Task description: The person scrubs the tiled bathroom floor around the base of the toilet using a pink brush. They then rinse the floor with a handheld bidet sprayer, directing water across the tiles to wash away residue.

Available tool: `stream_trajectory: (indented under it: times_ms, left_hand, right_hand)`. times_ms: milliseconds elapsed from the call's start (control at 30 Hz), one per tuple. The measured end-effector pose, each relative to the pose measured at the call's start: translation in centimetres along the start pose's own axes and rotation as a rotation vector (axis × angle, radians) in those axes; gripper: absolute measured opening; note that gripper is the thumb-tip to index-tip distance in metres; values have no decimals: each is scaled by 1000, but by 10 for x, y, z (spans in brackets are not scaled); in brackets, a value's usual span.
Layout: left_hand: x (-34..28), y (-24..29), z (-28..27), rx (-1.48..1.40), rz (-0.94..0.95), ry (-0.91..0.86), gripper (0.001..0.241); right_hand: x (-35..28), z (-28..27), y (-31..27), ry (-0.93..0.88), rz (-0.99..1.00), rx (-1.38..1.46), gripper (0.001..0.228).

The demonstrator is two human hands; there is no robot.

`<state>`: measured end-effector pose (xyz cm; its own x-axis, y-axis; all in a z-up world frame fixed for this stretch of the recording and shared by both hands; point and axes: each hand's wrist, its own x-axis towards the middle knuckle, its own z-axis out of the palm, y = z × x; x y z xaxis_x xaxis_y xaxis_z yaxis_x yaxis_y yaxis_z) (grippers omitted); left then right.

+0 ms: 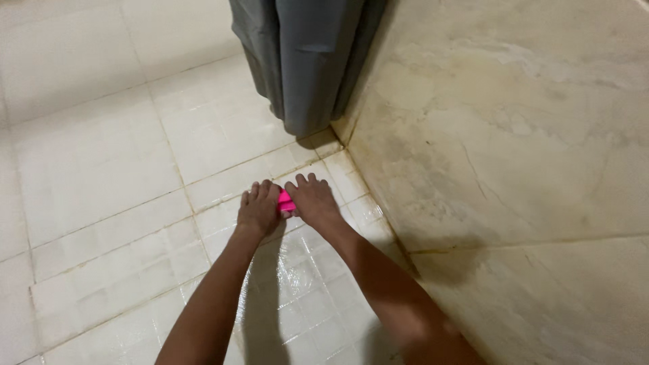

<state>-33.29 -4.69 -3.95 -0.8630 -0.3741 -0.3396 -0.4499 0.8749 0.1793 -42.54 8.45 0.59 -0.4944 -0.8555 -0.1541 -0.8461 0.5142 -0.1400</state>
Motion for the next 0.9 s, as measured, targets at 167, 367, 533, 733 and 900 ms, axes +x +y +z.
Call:
stream_trajectory:
  times_ms: [167, 367, 533, 733, 900]
  left_hand:
    - [-13, 11, 3, 7, -11, -28, 76]
    - [-53, 38, 33, 78, 52, -38, 75]
    - [-111, 60, 48, 181, 183, -27, 77]
    - [-153, 80, 65, 187, 332, 85, 69]
    - [-118, 89, 57, 85, 316, 100, 61]
  right_hand:
    - [-16, -5, -5, -35, 46, 10, 51]
    - [-72, 10, -5, -57, 47, 33, 60]
    - [-137, 18, -9, -25, 4, 46, 59]
    - [-190, 32, -15, -60, 48, 30, 54]
    - [-166, 35, 8, 27, 88, 0, 50]
